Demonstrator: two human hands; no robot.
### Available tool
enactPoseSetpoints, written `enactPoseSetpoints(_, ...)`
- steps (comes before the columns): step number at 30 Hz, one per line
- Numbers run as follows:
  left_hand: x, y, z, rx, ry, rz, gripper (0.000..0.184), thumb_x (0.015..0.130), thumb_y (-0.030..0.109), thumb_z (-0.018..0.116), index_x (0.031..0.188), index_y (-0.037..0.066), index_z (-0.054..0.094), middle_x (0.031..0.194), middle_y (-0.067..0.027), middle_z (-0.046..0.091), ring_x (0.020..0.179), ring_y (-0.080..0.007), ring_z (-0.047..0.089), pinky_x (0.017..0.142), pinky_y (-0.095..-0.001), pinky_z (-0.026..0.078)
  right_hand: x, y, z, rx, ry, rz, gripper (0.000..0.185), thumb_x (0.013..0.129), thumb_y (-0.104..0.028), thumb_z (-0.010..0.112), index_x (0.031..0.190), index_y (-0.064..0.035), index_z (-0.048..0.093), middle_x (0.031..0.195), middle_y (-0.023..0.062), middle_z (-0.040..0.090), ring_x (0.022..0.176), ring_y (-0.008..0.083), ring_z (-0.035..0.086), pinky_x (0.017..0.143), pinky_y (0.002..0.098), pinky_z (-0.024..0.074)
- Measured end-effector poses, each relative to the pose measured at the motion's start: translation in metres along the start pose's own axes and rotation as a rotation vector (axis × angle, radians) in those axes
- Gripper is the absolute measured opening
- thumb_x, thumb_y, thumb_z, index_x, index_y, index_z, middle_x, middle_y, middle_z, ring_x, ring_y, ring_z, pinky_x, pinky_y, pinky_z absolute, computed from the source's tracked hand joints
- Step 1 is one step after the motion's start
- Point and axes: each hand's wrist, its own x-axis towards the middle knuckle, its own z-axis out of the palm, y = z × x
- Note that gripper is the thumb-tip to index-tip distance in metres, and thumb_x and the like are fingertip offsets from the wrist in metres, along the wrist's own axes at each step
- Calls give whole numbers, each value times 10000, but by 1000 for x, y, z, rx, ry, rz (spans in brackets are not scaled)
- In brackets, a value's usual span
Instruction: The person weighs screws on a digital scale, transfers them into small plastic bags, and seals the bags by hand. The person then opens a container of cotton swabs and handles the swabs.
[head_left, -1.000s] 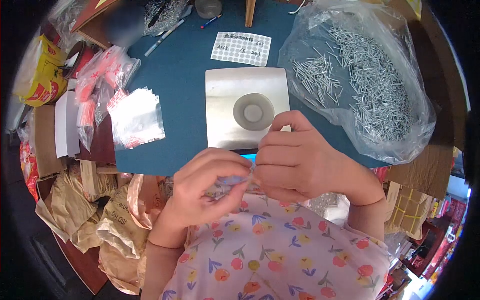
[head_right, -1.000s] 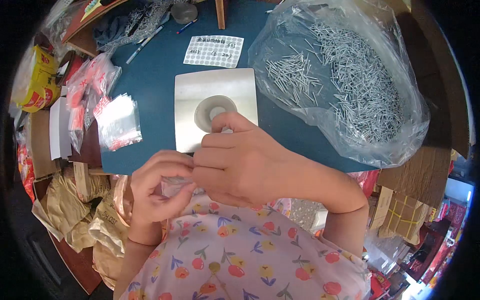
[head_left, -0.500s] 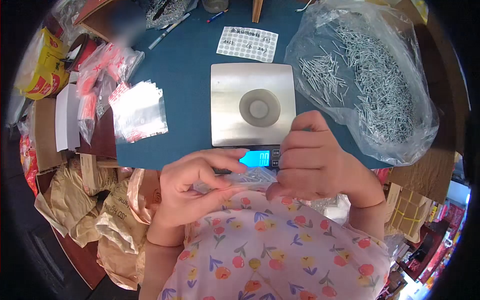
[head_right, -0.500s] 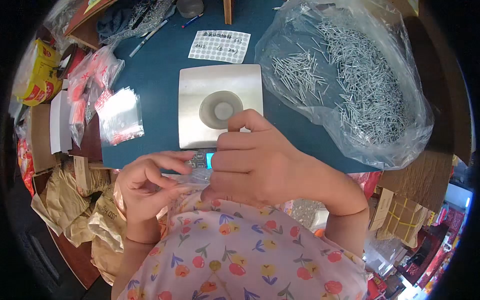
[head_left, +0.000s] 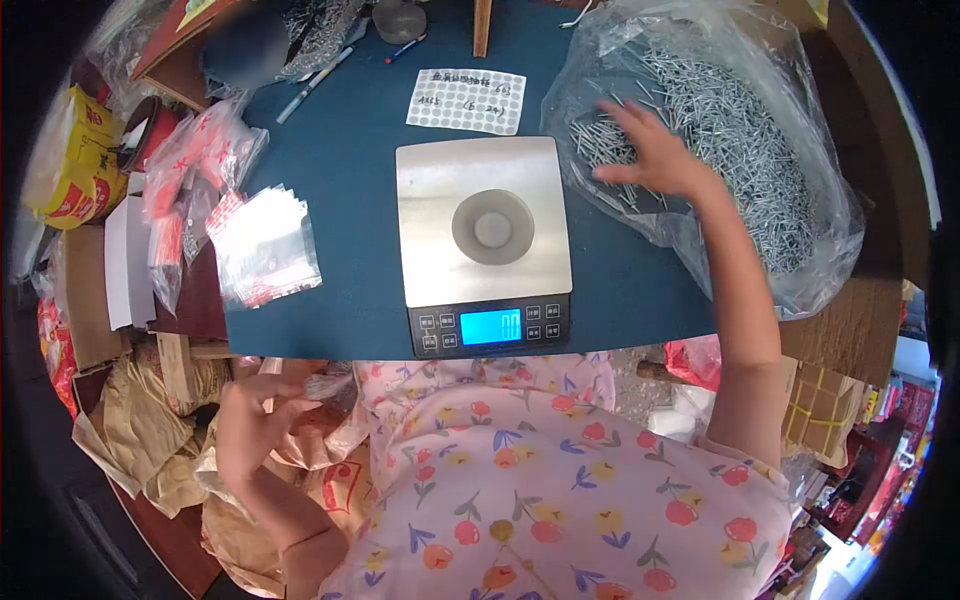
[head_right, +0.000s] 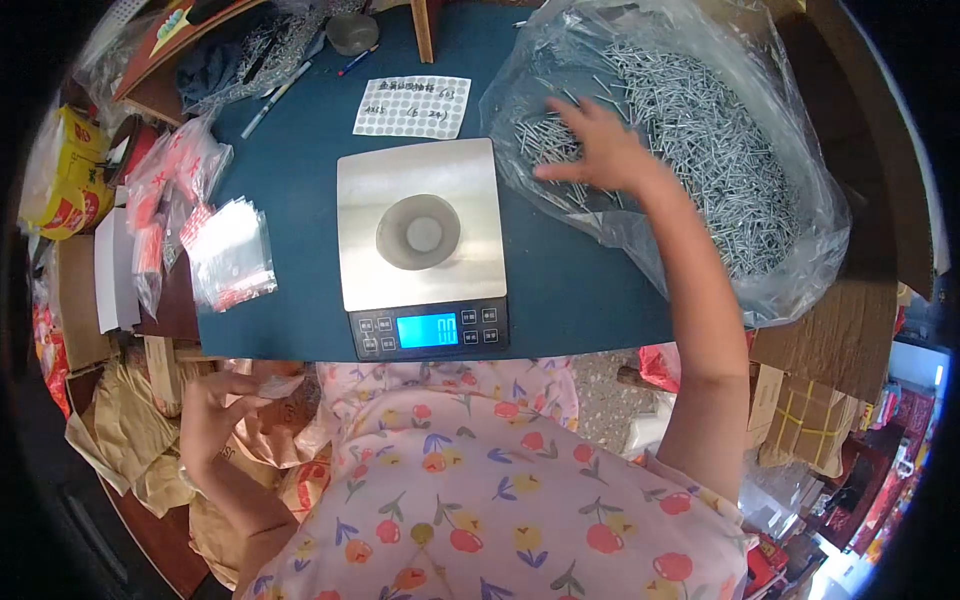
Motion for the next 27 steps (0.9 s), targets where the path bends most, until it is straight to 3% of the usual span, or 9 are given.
enactPoseSetpoints(2, 3, 9, 5, 42, 36, -172, 194, 726, 6, 757, 910, -26, 703, 854, -132, 704, 784, -207, 683, 705, -297, 522, -8, -34, -7, -163, -59, 45, 628, 721, -297, 793, 1268, -118, 543, 1296, 156, 505, 1230, 351, 463, 1022, 386, 396)
enactPoseSetpoints(8, 17, -14, 17, -35, 231, -14, 279, 810, 53, 728, 1064, -38, 656, 960, -102, 679, 854, -142, 642, 736, -271, 516, -3, -9, -4, 214, -84, 16, 406, 722, -53, 711, 1119, -85, 627, 1187, 137, 583, 1075, 289, 559, 938, 379, 451)
enactPoseSetpoints(11, 23, -1, 23, -107, 295, 19, 279, 814, 47, 721, 1072, -35, 653, 997, -105, 679, 905, -157, 643, 791, -278, 510, -6, 3, -5, 314, 21, -48, 368, 696, -36, 698, 1058, -91, 659, 1032, 118, 641, 911, 263, 616, 832, 336, 493)
enactPoseSetpoints(14, 29, -4, 24, -35, 372, 53, 318, 822, 41, 709, 1122, -32, 633, 1068, -117, 678, 977, -178, 636, 868, -305, 485, -2, -2, -34, 472, -177, 338, 344, 704, -23, 702, 1042, -69, 656, 964, 67, 664, 830, 168, 629, 760, 282, 503)
enactPoseSetpoints(15, 32, -6, 24, 0, 398, 80, 321, 835, 36, 690, 1143, -26, 625, 1097, -125, 671, 1026, -193, 622, 900, -317, 469, -4, 28, -14, 694, -25, 167, 343, 739, -38, 717, 1076, -64, 660, 933, 5, 665, 741, 96, 592, 676, 252, 488)
enactPoseSetpoints(20, 60, -22, 17, 243, 524, 254, 357, 863, -37, 603, 1213, 30, 603, 1254, -184, 595, 1257, -322, 505, 1018, -369, 401, -5, 33, -42, 728, -26, 424, 407, 804, -105, 732, 1200, -99, 639, 974, -22, 644, 831, 92, 567, 761, 240, 456)
enactPoseSetpoints(22, 76, -33, 12, 415, 512, 236, 391, 951, 55, 498, 1341, 94, 508, 1416, -172, 451, 1379, -338, 335, 1081, -481, 305, -5, 45, -34, 583, 38, 299, 405, 812, -119, 728, 1206, -99, 634, 1002, -17, 636, 869, 91, 559, 774, 238, 449)
enactPoseSetpoints(25, 106, -53, 15, 602, 520, 117, 434, 1001, 237, 435, 1430, 184, 403, 1525, -135, 296, 1437, -345, 190, 1082, -647, 173, -5, 36, -43, 699, 40, 447, 421, 864, -143, 669, 1268, -73, 577, 1058, 27, 629, 848, 117, 572, 706, 248, 468)
enactPoseSetpoints(27, 120, -60, 36, 688, 519, 67, 452, 989, 282, 459, 1433, 222, 401, 1529, -128, 290, 1427, -387, 185, 1065, -674, 169, -4, 44, -41, 1248, 97, 482, 413, 898, -164, 617, 1287, -52, 536, 1059, 60, 623, 834, 142, 583, 672, 258, 478)
